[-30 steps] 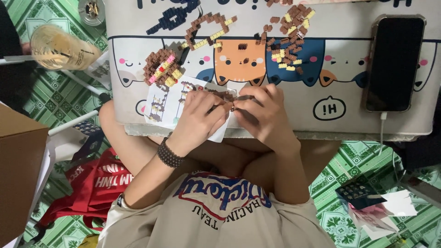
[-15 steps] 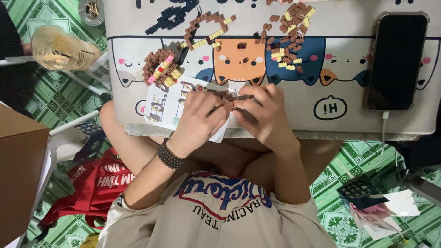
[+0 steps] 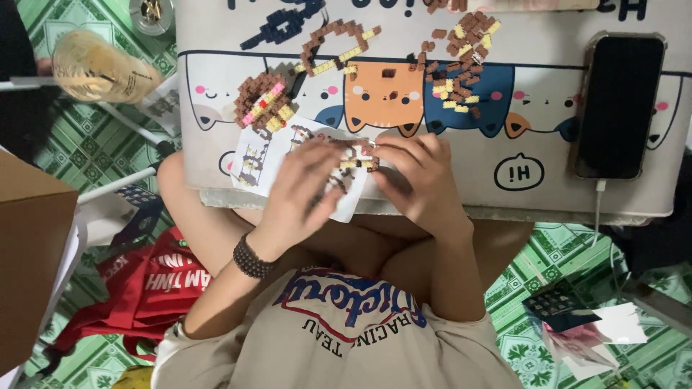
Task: The person assembles a pixel-art figure by hand, attaching small plastic building blocks together, then aligning the assembled blocks on a piece of paper.
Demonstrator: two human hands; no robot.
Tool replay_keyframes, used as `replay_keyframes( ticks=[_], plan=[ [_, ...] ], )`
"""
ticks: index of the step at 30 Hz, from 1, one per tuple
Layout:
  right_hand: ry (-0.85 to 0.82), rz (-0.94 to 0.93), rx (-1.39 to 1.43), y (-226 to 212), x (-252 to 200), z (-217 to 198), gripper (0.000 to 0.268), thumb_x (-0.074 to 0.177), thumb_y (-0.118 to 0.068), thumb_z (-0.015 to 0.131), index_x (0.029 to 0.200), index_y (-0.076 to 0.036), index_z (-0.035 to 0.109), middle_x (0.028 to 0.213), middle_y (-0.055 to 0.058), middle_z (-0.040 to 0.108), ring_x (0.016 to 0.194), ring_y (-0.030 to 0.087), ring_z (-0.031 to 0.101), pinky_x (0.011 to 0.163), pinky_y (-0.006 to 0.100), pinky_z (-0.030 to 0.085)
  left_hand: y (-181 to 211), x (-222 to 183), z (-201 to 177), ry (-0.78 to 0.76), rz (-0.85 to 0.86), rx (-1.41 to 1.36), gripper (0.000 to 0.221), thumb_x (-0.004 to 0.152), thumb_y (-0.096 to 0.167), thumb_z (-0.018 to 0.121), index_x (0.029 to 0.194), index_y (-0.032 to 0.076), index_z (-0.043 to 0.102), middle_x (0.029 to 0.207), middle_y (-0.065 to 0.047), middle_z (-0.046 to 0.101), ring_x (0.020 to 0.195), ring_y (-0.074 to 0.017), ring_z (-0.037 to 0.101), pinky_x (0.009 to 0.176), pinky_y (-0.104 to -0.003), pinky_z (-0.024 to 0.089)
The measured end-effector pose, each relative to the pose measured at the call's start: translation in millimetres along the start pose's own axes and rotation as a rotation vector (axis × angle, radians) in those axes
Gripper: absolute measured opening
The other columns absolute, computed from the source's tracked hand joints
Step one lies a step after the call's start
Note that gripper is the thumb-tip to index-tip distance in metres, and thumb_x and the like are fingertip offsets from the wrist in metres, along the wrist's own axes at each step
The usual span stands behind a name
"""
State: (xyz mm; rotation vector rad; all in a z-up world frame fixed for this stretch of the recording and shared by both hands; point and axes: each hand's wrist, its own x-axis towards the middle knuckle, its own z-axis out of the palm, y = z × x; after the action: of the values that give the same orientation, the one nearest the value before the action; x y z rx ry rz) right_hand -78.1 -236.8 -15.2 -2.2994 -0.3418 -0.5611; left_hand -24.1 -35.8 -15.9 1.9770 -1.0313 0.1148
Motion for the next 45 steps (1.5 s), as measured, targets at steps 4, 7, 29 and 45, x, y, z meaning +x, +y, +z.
replay_keyframes(
  ticks=[4,7,29,45],
  plan=[
    [-0.022,-0.020,0.006,-4,1,-1,0.023,0.088,-0.022,0.066,0.109,-0.014,0.062,0.110,0.001,0.062,0.087,0.015,0.046,0.079,0.028,0.032,-3,-12,-10,0.081,-0.087,0.123,0.025,0.089,0.011,0.058,0.111,0.000,0.061,0.109,-0.012,0.057,0.107,-0.0325,0.054,0.091,-0.041,0.045],
    [-0.020,-0.030,-0.039,-2,2,3,0.024,0.084,-0.020,0.071,0.106,-0.013,0.063,0.108,0.001,0.064,0.086,0.017,0.049,0.079,0.028,0.034,-2,-14,-8,0.058,0.015,0.243,0.020,0.087,0.014,0.059,0.103,0.004,0.066,0.107,-0.012,0.059,0.103,-0.0325,0.055,0.086,-0.041,0.044],
    [-0.006,0.046,0.042,-19,-13,12,0.026,0.088,-0.014,0.065,0.111,-0.005,0.056,0.115,0.012,0.062,0.105,0.028,0.057,0.089,0.036,0.040,-20,-21,-15,0.050,0.021,-0.022,0.041,0.086,0.003,0.062,0.126,0.003,0.050,0.108,-0.014,0.060,0.100,-0.0306,0.059,0.086,-0.039,0.043],
    [-0.008,0.179,0.246,-25,-11,7,0.034,0.080,-0.006,0.071,0.112,-0.005,0.061,0.103,0.011,0.062,0.089,0.027,0.064,0.079,0.037,0.050,0,-14,-35,0.093,0.014,-0.195,0.049,0.080,-0.008,0.058,0.127,0.003,0.050,0.102,-0.014,0.062,0.090,-0.0327,0.063,0.081,-0.043,0.049]
  ],
)
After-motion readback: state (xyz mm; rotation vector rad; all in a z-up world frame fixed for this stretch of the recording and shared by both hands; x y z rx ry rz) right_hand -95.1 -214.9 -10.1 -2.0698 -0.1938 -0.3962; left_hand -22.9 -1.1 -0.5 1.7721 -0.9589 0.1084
